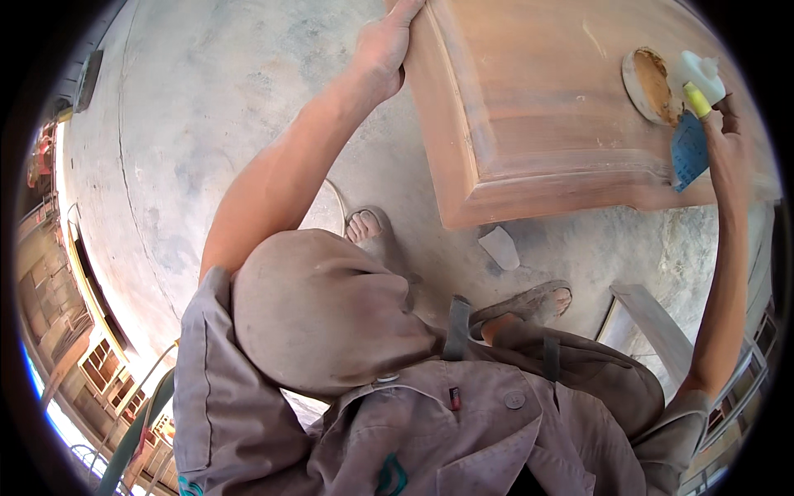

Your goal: The person applies a reddish-brown filler to a damaged corner of a wooden cabinet door using a small bottle. They then use a yellow utility knife to scrape and smooth the filler into the defect. Finally, they use a sanding block to sand the repaired area flush with the surrounding wood surface.

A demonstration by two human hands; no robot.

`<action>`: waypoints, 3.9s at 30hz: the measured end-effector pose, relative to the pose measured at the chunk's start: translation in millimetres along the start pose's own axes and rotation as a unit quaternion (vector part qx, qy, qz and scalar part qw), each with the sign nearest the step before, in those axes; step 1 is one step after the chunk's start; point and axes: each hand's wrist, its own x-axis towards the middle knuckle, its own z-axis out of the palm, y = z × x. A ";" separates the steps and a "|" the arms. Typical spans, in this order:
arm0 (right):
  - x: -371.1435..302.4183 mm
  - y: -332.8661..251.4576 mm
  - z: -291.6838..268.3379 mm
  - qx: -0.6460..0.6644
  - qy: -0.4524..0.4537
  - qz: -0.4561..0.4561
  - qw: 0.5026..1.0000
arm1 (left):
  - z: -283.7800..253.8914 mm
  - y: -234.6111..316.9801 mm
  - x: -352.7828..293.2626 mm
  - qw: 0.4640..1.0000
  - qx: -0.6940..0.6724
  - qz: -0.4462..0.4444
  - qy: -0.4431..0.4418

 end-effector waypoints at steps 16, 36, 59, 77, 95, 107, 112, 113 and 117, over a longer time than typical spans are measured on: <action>-179.5 -88.1 82.6 0.272 -0.437 -0.001 0.857 | -4.3 -0.1 11.9 0.939 0.255 0.196 0.118; -175.4 -126.1 96.9 0.297 -0.432 0.180 0.832 | 8.8 -10.8 -1.3 0.873 0.341 0.308 0.165; -174.3 -152.0 100.1 0.365 -0.411 0.349 0.759 | 5.9 -16.9 3.6 0.886 0.308 0.312 0.151; -165.8 -160.2 97.8 0.366 -0.406 0.390 0.741 | 6.1 -14.9 2.0 0.897 0.293 0.297 0.147; -175.7 -152.5 102.6 0.365 -0.453 0.337 0.741 | 5.7 -15.1 2.8 0.898 0.289 0.300 0.144; -166.9 -139.1 103.5 0.263 -0.249 -0.162 0.918 | 4.2 -20.8 9.0 0.891 0.274 0.329 0.154; -159.6 -134.9 115.6 0.163 -0.183 -0.239 0.939 | 6.6 -18.1 4.8 0.891 0.290 0.308 0.162; -162.4 -134.9 118.6 0.179 -0.172 -0.211 0.945 | 7.0 -18.3 4.8 0.891 0.287 0.313 0.163; -154.1 -133.8 121.1 0.190 -0.202 -0.205 0.939 | 7.4 -21.8 8.2 0.888 0.273 0.332 0.160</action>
